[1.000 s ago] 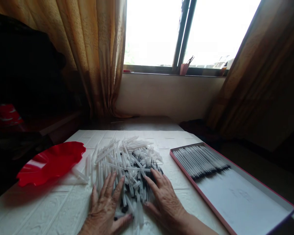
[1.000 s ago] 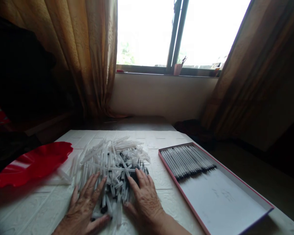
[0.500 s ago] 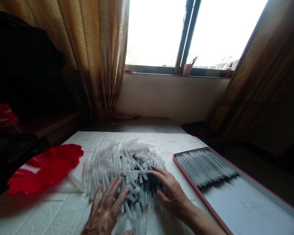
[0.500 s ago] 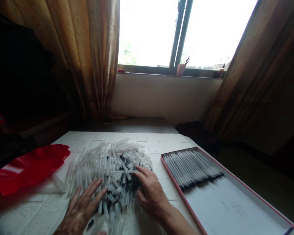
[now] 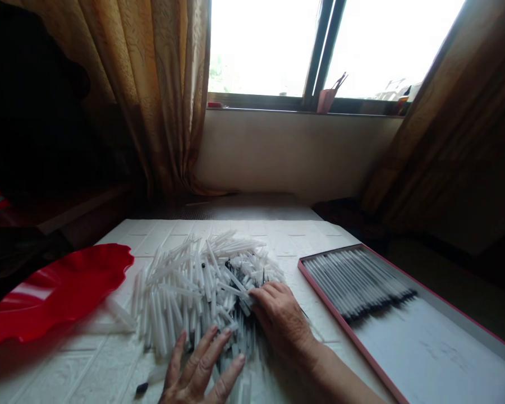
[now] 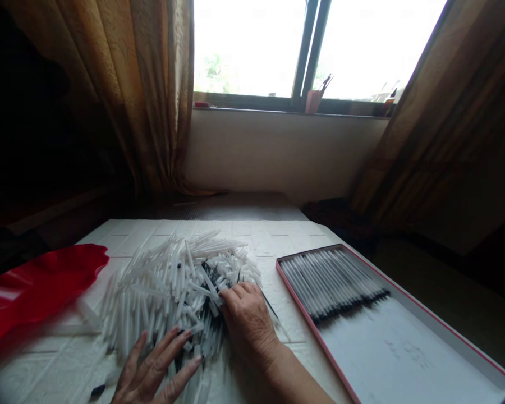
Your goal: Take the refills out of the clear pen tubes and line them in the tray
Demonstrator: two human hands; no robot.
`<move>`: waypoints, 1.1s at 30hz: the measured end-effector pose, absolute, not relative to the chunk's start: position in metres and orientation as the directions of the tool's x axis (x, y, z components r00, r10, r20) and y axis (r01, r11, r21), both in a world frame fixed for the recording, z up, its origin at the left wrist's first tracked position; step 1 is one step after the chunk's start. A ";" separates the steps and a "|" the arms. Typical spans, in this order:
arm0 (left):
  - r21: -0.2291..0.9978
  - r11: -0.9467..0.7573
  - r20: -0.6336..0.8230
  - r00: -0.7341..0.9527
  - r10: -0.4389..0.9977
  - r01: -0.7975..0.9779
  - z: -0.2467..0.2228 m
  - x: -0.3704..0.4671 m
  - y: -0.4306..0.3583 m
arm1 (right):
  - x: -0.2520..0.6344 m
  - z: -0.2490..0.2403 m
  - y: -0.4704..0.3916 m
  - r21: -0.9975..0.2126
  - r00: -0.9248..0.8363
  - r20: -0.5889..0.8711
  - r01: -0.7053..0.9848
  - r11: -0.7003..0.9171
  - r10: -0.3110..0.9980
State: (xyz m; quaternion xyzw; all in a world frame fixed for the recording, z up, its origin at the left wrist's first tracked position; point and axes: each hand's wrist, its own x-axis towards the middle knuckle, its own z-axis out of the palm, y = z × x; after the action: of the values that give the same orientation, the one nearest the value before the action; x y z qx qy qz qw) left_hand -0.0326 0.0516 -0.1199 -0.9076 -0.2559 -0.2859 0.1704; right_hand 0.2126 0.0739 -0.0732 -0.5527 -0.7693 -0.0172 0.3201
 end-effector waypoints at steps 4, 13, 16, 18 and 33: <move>-0.101 -0.800 0.567 0.695 0.442 0.591 -0.108 -0.039 0.055 | 0.219 -0.072 0.067 -0.357 -0.172 0.546 0.838 0.413 0.820; -0.060 -0.742 0.561 0.637 0.528 0.668 -0.091 -0.052 0.066 | 0.215 -0.052 0.041 -0.987 0.271 0.156 0.066 0.143 0.950; -0.058 -0.734 0.526 0.646 0.553 0.677 -0.095 -0.054 0.068 | 0.208 -0.044 0.041 -0.942 0.297 -0.053 -0.331 0.051 0.953; -0.034 -0.746 0.503 0.657 0.562 0.665 -0.096 -0.054 0.067 | 0.204 -0.042 0.043 -0.850 0.303 -0.192 -0.527 -0.004 0.933; -0.067 -0.650 0.496 0.590 0.637 0.757 -0.028 0.006 0.082 | 0.215 -0.055 0.051 -0.652 0.293 -0.375 -0.758 -0.025 0.880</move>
State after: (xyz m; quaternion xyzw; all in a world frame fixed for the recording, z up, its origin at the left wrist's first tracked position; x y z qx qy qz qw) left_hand 0.0060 0.0821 -0.0282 -0.8811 -0.3956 -0.2201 0.1366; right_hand 0.2145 0.0511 -0.0549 -0.4058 -0.0748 0.5900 0.6940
